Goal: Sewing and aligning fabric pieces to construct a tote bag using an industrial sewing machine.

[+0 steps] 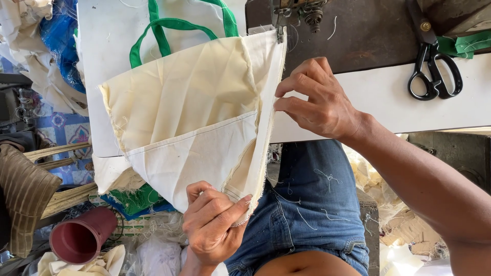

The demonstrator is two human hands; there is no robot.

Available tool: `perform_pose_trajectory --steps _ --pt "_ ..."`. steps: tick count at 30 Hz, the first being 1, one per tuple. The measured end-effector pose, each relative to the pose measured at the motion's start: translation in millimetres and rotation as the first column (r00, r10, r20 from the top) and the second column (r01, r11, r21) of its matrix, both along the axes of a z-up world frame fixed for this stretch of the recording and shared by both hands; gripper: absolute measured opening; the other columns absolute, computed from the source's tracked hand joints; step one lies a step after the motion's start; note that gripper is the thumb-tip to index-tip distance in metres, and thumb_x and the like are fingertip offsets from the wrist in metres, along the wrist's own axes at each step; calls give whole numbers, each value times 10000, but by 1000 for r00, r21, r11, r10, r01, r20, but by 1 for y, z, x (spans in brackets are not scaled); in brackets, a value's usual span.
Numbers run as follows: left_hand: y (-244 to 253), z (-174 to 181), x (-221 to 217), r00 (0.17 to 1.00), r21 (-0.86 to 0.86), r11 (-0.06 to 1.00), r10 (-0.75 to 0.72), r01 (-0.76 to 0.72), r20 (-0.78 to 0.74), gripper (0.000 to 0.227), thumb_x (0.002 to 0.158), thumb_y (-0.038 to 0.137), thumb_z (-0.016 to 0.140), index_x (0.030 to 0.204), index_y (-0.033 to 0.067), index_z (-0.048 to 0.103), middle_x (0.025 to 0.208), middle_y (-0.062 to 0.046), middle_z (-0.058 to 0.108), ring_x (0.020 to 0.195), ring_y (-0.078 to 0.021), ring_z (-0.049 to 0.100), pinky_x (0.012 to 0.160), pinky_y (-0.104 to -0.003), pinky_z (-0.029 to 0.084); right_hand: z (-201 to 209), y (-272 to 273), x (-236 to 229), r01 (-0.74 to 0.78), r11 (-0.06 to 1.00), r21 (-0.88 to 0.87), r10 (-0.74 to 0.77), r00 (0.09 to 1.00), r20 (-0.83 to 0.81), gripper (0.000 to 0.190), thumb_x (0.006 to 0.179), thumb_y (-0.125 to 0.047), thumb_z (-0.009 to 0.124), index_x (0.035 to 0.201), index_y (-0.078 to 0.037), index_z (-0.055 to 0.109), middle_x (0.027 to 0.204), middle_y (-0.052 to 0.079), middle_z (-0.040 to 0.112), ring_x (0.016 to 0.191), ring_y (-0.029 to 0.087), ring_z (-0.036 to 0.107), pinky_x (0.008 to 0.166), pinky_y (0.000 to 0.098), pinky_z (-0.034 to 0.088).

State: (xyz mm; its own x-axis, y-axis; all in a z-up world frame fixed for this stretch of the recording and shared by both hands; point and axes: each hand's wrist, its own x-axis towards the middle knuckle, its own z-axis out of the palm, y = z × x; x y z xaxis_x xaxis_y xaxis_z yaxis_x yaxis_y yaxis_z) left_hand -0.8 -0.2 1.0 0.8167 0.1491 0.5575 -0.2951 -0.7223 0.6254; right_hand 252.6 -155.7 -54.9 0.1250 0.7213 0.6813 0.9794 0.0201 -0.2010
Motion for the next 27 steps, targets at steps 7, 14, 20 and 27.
perform_pose_trajectory --steps 7,14,20,27 --pt "-1 0 1 999 -54 997 53 -53 0 19 879 104 738 876 86 733 690 12 588 589 -145 518 742 -369 395 -2 3 -1 -51 998 32 52 997 -58 171 990 -38 821 970 -75 656 1001 92 667 880 286 518 772 421 356" --pt "-1 -4 -4 994 -179 978 100 -105 -41 107 843 105 792 885 106 694 684 20 557 603 -150 500 766 -365 393 -4 8 -1 -60 997 49 63 997 -53 199 991 -58 823 989 -83 626 1006 98 679 884 283 521 793 425 377" --pt "-1 -2 -3 995 -164 982 90 -96 -45 111 837 99 790 836 93 679 673 18 544 584 -147 492 747 -365 379 -11 9 0 -40 999 13 40 997 -72 239 977 -106 868 1059 -122 645 1045 102 654 925 291 525 820 445 388" --pt "0 -5 -4 996 -132 988 83 -85 -26 89 844 113 791 883 94 714 697 8 600 595 -152 527 729 -370 390 -4 7 2 -47 999 14 48 998 -50 198 994 -62 842 1026 -109 652 1040 97 643 913 289 511 802 445 364"
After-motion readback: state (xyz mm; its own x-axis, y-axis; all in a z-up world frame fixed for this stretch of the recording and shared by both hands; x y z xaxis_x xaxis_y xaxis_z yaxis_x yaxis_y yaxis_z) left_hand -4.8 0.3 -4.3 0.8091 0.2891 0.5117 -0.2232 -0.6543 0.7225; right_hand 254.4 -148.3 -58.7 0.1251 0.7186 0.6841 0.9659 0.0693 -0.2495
